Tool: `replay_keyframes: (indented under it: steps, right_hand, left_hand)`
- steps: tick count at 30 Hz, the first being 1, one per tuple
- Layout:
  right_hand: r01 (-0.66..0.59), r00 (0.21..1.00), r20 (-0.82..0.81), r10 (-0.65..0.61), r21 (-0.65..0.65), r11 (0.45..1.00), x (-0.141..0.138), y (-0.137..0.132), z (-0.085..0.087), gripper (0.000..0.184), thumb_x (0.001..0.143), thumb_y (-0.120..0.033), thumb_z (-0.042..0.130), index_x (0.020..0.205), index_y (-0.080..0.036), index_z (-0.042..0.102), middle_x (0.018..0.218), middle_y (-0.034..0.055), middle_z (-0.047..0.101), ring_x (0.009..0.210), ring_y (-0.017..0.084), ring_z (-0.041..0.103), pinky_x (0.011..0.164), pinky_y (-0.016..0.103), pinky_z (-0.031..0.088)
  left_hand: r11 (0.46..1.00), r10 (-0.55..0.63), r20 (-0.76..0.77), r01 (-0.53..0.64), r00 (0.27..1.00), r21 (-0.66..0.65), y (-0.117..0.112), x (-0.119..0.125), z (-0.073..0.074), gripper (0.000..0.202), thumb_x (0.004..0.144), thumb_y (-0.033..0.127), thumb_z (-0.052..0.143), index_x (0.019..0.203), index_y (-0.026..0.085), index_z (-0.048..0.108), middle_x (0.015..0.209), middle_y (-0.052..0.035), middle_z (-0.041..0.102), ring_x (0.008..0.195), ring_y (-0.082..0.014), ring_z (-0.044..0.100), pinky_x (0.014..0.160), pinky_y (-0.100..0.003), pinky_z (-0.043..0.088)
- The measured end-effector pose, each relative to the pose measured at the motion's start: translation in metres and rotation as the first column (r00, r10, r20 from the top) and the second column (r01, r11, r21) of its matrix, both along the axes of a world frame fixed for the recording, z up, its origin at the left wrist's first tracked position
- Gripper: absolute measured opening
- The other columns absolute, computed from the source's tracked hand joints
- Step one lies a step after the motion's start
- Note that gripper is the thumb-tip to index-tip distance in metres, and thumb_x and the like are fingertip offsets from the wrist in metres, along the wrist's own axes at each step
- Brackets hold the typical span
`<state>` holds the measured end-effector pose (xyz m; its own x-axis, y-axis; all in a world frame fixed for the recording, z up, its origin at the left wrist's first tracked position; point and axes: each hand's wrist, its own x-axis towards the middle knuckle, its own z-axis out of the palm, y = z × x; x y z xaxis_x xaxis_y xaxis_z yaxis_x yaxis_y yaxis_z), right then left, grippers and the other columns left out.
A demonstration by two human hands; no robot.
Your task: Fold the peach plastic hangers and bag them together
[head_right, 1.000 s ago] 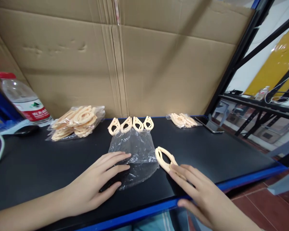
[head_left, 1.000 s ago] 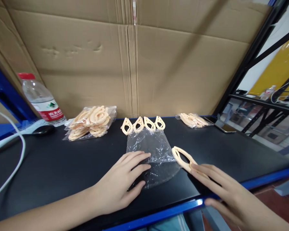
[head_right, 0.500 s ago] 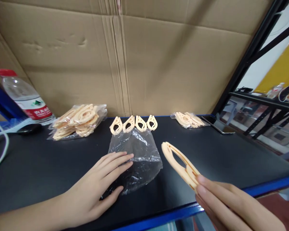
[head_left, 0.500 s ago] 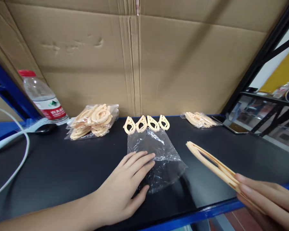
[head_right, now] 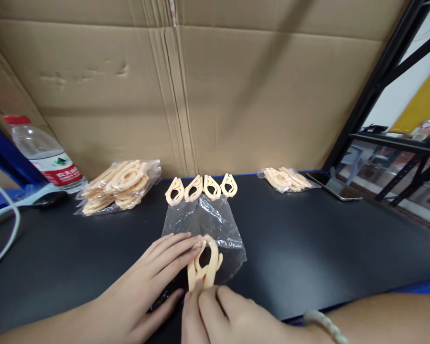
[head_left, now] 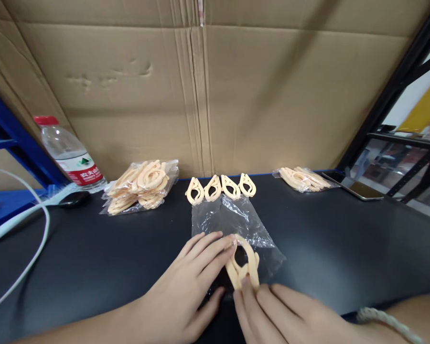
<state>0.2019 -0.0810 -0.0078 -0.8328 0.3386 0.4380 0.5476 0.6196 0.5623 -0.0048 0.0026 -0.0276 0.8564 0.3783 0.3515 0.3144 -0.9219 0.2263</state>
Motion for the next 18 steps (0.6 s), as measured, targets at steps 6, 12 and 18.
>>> replay_keyframes:
  steps: [6, 12, 18]
  right_hand:
    - [0.139, 0.990, -0.013, -0.139, 0.050, 0.989, -0.018, 0.018, -0.014, 0.029, 0.078, -0.009, 0.047, 0.088, 0.000, 0.073, 0.085, 0.0244, 0.073, 0.057, 0.027, 0.066, 0.042, 0.037, 0.052]
    - [0.328, 0.944, -0.018, -0.328, -0.004, 0.945, -0.027, 0.023, -0.019, 0.039, 0.076, -0.016, 0.050, 0.095, 0.012, 0.069, 0.091, 0.0357, 0.068, 0.067, 0.037, 0.068, 0.048, 0.043, 0.053]
    - [0.373, 0.928, 0.026, -0.373, -0.020, 0.928, -0.026, 0.036, -0.013, 0.022, 0.076, -0.014, 0.059, 0.082, 0.001, 0.073, 0.081, 0.0263, 0.071, 0.065, 0.029, 0.063, 0.052, 0.038, 0.050]
  left_hand:
    - [1.000, -0.010, -0.020, 0.010, 1.000, -0.018, 0.001, 0.000, 0.001, 0.074, 0.080, 0.010, 0.052, 0.147, 0.022, 0.024, 0.151, -0.0084, 0.035, 0.139, -0.0306, 0.029, 0.111, -0.052, 0.035]
    - [1.000, 0.009, -0.050, -0.010, 0.999, -0.009, -0.001, 0.001, 0.001, 0.076, 0.082, 0.012, 0.050, 0.150, 0.022, 0.017, 0.155, -0.0085, 0.028, 0.141, -0.0305, 0.024, 0.112, -0.053, 0.033]
    - [0.999, 0.031, -0.027, -0.032, 0.999, -0.027, -0.003, 0.000, 0.000, 0.078, 0.079, 0.009, 0.047, 0.149, 0.024, 0.016, 0.156, -0.0059, 0.028, 0.142, -0.0284, 0.025, 0.113, -0.052, 0.031]
